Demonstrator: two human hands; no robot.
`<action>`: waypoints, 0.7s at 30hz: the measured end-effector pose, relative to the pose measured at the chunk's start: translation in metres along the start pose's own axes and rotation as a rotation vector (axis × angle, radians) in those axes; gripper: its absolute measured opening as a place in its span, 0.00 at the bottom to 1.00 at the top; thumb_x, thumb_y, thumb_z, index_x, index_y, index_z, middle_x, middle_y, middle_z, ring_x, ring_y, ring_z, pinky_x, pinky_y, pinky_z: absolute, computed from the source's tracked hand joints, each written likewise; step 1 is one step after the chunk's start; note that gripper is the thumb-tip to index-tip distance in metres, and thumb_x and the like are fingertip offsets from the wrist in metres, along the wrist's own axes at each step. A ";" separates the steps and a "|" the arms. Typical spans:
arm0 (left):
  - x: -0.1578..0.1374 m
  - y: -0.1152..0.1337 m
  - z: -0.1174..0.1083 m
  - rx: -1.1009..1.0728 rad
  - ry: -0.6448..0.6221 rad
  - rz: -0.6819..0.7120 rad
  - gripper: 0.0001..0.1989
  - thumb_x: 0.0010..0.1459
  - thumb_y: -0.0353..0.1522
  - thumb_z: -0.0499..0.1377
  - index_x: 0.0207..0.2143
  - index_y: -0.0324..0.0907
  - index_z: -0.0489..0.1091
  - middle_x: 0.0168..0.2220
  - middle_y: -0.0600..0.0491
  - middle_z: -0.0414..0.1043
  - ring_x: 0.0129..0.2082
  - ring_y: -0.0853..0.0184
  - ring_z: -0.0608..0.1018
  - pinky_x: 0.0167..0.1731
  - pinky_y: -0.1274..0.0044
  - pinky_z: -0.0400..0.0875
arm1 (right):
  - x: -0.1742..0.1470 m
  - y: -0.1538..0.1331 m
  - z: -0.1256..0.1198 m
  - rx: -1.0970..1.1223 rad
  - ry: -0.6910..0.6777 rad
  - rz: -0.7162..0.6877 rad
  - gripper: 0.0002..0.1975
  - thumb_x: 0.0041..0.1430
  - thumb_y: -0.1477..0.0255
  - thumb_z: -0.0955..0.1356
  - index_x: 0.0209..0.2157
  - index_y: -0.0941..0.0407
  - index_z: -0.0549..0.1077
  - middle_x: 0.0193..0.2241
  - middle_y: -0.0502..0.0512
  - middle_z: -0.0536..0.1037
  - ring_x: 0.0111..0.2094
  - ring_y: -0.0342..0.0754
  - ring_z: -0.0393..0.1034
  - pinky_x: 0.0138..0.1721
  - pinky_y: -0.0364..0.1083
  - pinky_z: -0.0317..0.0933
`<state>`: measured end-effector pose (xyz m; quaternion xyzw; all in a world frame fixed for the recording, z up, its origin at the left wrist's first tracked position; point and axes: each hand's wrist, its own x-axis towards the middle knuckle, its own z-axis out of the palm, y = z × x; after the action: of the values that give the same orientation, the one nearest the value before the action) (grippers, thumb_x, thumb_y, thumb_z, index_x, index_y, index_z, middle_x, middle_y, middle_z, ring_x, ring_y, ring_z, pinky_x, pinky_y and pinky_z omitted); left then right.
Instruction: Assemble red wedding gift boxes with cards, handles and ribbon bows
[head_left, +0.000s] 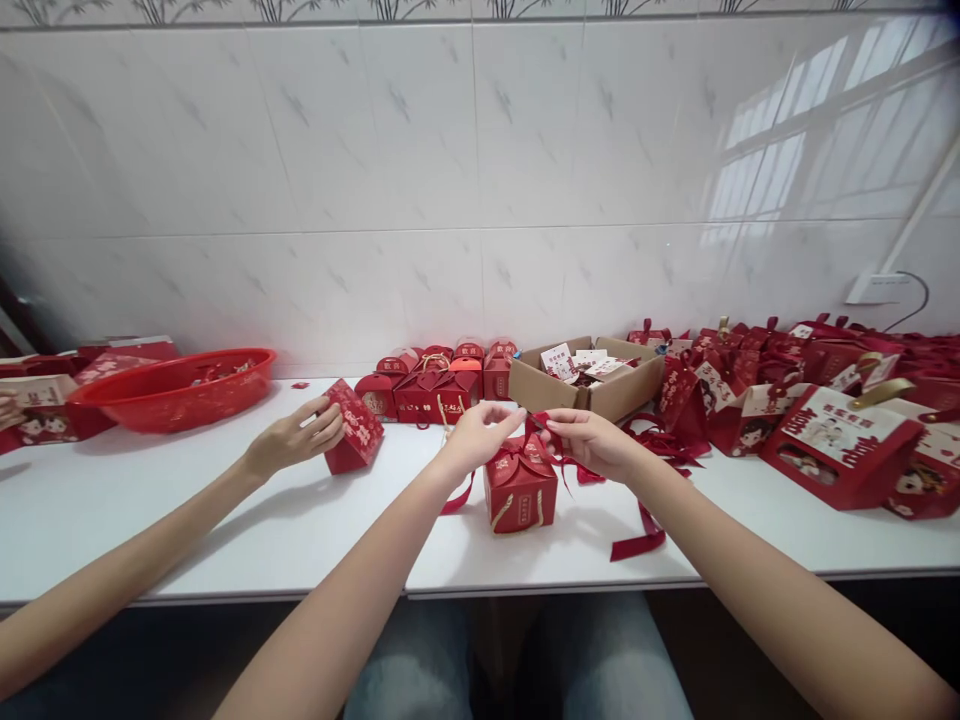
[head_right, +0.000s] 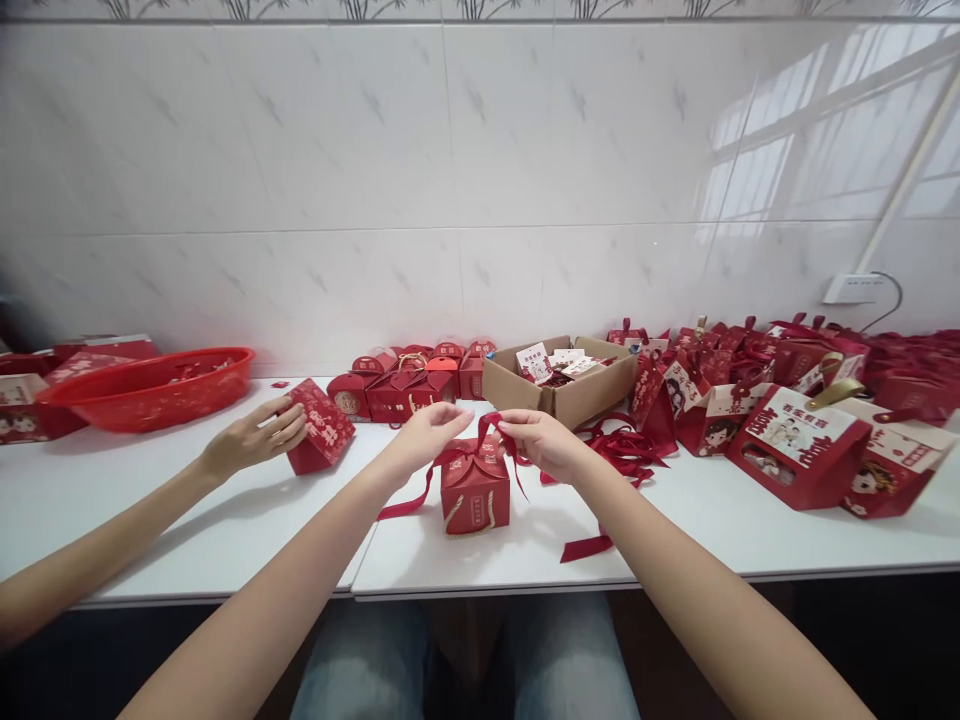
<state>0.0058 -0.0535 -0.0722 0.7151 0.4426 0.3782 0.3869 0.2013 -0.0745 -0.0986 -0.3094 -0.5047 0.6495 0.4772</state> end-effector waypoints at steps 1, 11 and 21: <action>0.001 0.002 0.006 -0.004 0.007 0.021 0.19 0.49 0.47 0.59 0.34 0.40 0.70 0.39 0.46 0.74 0.41 0.61 0.75 0.42 0.71 0.67 | 0.000 0.000 0.001 -0.017 0.000 -0.005 0.12 0.46 0.69 0.74 0.36 0.56 0.77 0.25 0.49 0.75 0.26 0.40 0.68 0.31 0.42 0.59; 0.006 0.000 0.022 -0.085 0.042 0.122 0.14 0.48 0.40 0.63 0.33 0.38 0.73 0.30 0.46 0.76 0.30 0.63 0.77 0.33 0.71 0.72 | 0.004 0.004 0.010 -0.104 0.060 -0.038 0.13 0.45 0.68 0.74 0.33 0.56 0.72 0.27 0.51 0.78 0.28 0.43 0.72 0.34 0.44 0.64; 0.005 0.007 0.020 -0.096 0.120 0.158 0.07 0.48 0.35 0.61 0.28 0.39 0.71 0.29 0.49 0.76 0.31 0.65 0.77 0.35 0.72 0.72 | 0.010 0.014 0.016 -0.095 0.092 -0.051 0.18 0.45 0.66 0.74 0.38 0.58 0.74 0.21 0.49 0.73 0.23 0.40 0.66 0.28 0.42 0.60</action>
<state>0.0274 -0.0558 -0.0730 0.7045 0.3886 0.4706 0.3623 0.1794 -0.0711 -0.1062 -0.3484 -0.5203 0.5975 0.5010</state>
